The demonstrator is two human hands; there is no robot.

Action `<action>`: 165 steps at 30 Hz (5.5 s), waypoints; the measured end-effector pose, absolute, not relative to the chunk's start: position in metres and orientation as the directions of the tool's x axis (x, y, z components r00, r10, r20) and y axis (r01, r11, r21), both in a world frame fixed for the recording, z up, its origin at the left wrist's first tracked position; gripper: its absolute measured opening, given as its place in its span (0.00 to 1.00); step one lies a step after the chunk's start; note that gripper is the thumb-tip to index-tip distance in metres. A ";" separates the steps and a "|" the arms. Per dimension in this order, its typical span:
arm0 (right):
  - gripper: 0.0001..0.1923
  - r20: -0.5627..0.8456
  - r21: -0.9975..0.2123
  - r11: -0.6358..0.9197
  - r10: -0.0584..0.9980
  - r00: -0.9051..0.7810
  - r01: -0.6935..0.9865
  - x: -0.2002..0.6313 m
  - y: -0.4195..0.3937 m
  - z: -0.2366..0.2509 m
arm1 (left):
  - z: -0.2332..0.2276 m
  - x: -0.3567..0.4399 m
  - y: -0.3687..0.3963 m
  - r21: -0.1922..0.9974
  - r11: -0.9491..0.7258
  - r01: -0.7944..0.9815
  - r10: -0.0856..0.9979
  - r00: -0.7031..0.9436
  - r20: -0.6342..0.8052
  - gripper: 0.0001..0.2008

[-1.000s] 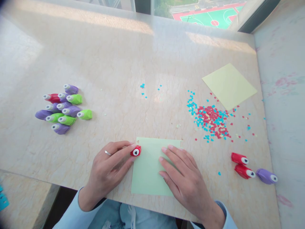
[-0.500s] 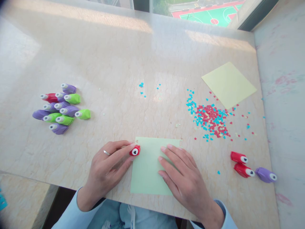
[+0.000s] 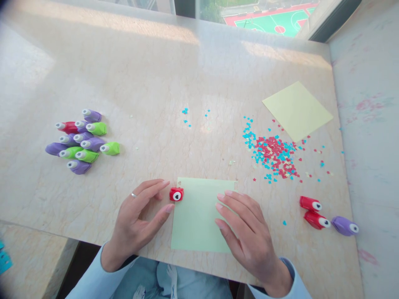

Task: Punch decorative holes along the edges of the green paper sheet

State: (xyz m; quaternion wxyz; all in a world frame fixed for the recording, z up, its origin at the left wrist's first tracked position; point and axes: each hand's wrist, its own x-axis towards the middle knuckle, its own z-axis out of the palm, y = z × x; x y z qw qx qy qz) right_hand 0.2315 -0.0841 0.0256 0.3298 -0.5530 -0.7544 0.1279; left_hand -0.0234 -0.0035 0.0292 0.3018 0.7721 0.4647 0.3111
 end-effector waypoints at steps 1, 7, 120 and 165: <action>0.22 0.371 -0.568 0.349 0.917 -0.147 0.745 0.232 -0.084 0.026 | 0.031 -0.024 -0.003 0.787 -0.345 0.512 0.921 0.347 0.178 0.16; 0.21 0.410 -0.613 0.331 0.910 -0.070 0.717 0.233 -0.082 0.025 | 0.039 -0.031 0.007 0.923 0.030 0.383 0.973 0.202 -0.115 0.09; 0.10 0.253 -0.838 0.111 0.946 0.201 0.534 0.234 -0.083 0.012 | 0.061 -0.006 0.050 0.653 0.258 0.712 0.663 0.362 -0.655 0.28; 0.09 0.264 -0.834 0.123 0.945 0.194 0.538 0.234 -0.081 0.011 | 0.062 0.001 0.053 0.629 0.265 0.731 0.590 0.393 -0.705 0.25</action>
